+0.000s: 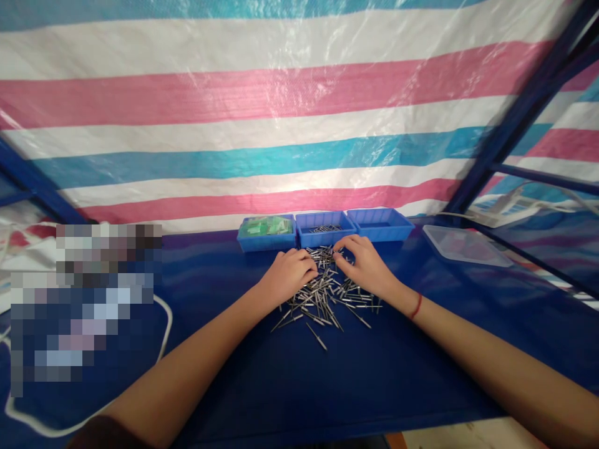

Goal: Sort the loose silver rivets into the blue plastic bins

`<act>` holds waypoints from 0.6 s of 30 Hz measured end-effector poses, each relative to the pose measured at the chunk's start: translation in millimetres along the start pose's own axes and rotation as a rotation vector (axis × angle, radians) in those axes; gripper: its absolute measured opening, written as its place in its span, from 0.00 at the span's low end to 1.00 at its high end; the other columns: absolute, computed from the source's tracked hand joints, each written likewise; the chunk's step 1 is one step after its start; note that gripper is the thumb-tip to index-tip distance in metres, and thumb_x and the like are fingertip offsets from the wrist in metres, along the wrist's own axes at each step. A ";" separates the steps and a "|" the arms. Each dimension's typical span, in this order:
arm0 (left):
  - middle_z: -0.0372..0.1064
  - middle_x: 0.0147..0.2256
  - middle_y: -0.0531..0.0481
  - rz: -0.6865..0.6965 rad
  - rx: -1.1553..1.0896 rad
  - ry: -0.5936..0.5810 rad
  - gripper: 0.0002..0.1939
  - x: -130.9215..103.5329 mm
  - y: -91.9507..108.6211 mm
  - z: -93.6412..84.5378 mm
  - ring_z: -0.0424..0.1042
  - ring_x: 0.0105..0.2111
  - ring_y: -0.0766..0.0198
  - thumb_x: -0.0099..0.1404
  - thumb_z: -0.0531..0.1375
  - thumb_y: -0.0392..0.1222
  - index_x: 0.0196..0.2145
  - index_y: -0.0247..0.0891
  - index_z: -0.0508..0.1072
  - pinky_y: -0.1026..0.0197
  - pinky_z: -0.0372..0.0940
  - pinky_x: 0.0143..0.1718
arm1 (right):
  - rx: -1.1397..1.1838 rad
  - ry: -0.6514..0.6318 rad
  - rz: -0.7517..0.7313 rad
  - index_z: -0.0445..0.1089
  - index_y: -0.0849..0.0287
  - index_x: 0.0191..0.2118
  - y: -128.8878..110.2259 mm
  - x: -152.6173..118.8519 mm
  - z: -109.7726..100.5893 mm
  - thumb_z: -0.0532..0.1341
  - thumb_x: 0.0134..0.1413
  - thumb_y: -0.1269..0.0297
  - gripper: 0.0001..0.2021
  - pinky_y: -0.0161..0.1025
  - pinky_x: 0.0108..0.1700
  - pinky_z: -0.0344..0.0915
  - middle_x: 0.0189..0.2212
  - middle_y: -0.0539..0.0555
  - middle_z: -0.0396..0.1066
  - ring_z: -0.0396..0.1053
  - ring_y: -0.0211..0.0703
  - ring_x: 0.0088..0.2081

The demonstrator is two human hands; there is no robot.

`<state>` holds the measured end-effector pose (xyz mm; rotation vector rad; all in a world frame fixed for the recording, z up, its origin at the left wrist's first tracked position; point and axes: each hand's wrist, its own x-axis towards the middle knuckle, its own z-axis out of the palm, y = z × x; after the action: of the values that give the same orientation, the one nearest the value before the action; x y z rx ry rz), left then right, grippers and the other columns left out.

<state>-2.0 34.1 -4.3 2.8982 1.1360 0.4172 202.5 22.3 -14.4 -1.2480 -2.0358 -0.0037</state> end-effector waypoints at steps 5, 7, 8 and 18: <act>0.71 0.38 0.49 -0.045 -0.002 -0.027 0.09 0.7 5.9 -5.5 0.66 0.38 0.59 0.65 0.56 0.43 0.37 0.43 0.76 0.59 0.54 0.36 | 0.083 -0.013 0.025 0.68 0.57 0.33 -10.4 -2.1 -1.5 0.56 0.53 0.69 0.04 0.45 0.45 0.58 0.35 0.55 0.72 0.66 0.47 0.40; 0.71 0.37 0.49 -0.054 0.011 -0.037 0.09 0.2 8.4 -7.4 0.66 0.37 0.59 0.65 0.56 0.43 0.35 0.42 0.76 0.59 0.54 0.35 | 0.107 -0.018 0.033 0.68 0.58 0.33 -14.6 -2.5 -2.8 0.56 0.52 0.70 0.04 0.44 0.44 0.58 0.35 0.55 0.72 0.66 0.47 0.40; 0.71 0.37 0.49 -0.056 0.022 -0.035 0.09 -0.2 9.3 -7.7 0.67 0.37 0.58 0.65 0.56 0.42 0.34 0.41 0.76 0.59 0.54 0.35 | 0.117 -0.020 0.040 0.68 0.58 0.32 -16.3 -2.9 -3.3 0.56 0.52 0.70 0.04 0.44 0.44 0.58 0.35 0.54 0.72 0.66 0.46 0.40; 0.72 0.33 0.50 -0.275 -0.510 0.252 0.09 4.3 15.0 -3.7 0.69 0.31 0.64 0.64 0.52 0.40 0.35 0.37 0.71 0.62 0.61 0.35 | 0.245 -0.017 0.152 0.69 0.57 0.33 -27.4 -7.4 -5.2 0.57 0.53 0.67 0.04 0.42 0.39 0.60 0.32 0.53 0.72 0.67 0.43 0.35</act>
<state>10.2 25.5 1.8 2.2632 1.2136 0.9232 186.3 0.2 -5.2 -1.2444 -1.8847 0.3198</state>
